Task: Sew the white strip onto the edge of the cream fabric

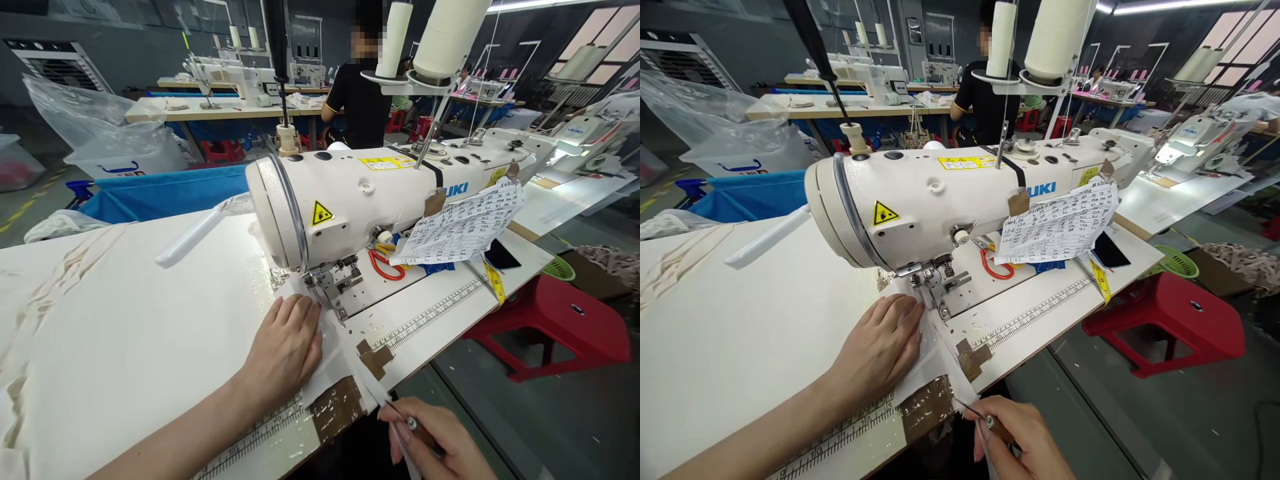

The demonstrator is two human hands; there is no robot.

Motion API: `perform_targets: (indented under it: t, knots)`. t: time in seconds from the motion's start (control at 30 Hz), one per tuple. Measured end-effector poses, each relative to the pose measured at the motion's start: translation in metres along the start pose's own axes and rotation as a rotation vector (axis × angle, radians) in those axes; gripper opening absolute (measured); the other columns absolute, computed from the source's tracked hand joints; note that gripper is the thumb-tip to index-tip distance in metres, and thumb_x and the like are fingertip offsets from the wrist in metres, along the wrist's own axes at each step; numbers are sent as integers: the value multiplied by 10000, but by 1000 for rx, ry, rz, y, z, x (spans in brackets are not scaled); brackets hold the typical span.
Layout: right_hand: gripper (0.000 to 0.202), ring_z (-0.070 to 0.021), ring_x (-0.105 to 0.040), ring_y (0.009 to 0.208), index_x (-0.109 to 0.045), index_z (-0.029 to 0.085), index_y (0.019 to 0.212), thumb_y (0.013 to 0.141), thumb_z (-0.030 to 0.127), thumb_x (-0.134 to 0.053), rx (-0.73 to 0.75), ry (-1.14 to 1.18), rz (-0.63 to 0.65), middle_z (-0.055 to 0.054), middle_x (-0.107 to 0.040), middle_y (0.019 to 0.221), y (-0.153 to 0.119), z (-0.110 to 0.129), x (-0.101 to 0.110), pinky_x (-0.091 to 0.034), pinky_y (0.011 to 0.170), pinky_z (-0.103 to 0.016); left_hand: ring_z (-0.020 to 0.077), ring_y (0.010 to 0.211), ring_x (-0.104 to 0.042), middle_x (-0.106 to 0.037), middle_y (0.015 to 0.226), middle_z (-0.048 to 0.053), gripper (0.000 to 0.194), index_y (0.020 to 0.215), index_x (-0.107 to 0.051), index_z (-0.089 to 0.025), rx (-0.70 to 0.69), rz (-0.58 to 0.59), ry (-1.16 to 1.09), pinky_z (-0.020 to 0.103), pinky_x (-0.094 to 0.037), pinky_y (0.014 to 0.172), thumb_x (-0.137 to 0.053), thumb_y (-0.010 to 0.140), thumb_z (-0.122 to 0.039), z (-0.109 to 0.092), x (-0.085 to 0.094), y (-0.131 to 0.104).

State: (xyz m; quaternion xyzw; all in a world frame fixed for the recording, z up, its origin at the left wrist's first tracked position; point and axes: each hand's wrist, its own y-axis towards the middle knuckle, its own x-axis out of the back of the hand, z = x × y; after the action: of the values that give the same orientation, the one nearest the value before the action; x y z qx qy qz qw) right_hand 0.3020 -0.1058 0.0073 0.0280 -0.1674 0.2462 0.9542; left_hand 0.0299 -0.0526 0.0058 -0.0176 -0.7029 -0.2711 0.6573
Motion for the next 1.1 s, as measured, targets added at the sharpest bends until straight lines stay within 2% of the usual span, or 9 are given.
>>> perform_targets:
  t: [0.27, 0.4, 0.6, 0.83, 0.97, 1.1]
  knots:
    - [261, -155, -654, 678, -631, 221, 1155, 1028, 321, -426, -20, -33, 77, -23, -693, 766, 15, 5, 1, -492, 648, -235, 316, 1190, -500, -579, 1227, 165, 411, 1270, -543, -81, -9, 7, 32, 522, -427, 1034, -336, 978, -282, -1, 1, -1]
    - [274, -146, -640, 672, -602, 236, 1201, 1035, 291, -391, 16, -110, 113, -9, -695, 790, 24, 11, 2, -477, 617, -223, 313, 1201, -495, -576, 1236, 160, 408, 1273, -538, -93, -10, 15, 50, 516, -427, 1040, -331, 984, -293, -1, 0, -1]
    - [272, -142, -650, 665, -603, 246, 1188, 1005, 229, -402, 157, -251, 51, 3, -711, 814, 41, 28, 0, -484, 621, -227, 313, 1203, -492, -570, 1235, 161, 405, 1281, -524, -86, -5, 7, 25, 524, -432, 1036, -338, 983, -289, -1, 0, -2]
    - [330, -180, -686, 745, -566, 219, 1242, 978, 188, -371, 180, -389, 34, -27, -735, 903, 52, 22, -8, -525, 679, -293, 312, 1184, -495, -568, 1207, 160, 381, 1254, -541, -73, -9, -16, -6, 513, -425, 1037, -359, 974, -254, -2, 3, 1]
    - [333, -206, -695, 885, -568, 214, 1248, 975, 182, -380, 153, -377, 57, -64, -727, 1057, 59, 24, -12, -537, 768, -340, 315, 1125, -491, -567, 1154, 168, 373, 1211, -577, -49, -17, -43, 27, 487, -459, 987, -382, 953, -236, -3, 5, 3]
    - [332, -243, -683, 970, -592, 193, 1233, 993, 236, -367, 121, -305, 56, -109, -700, 1121, 60, 27, -17, -536, 818, -381, 290, 965, -519, -585, 1026, 158, 375, 1221, -586, -26, 10, 13, 112, 447, -510, 853, -422, 909, -154, -4, 5, 6]
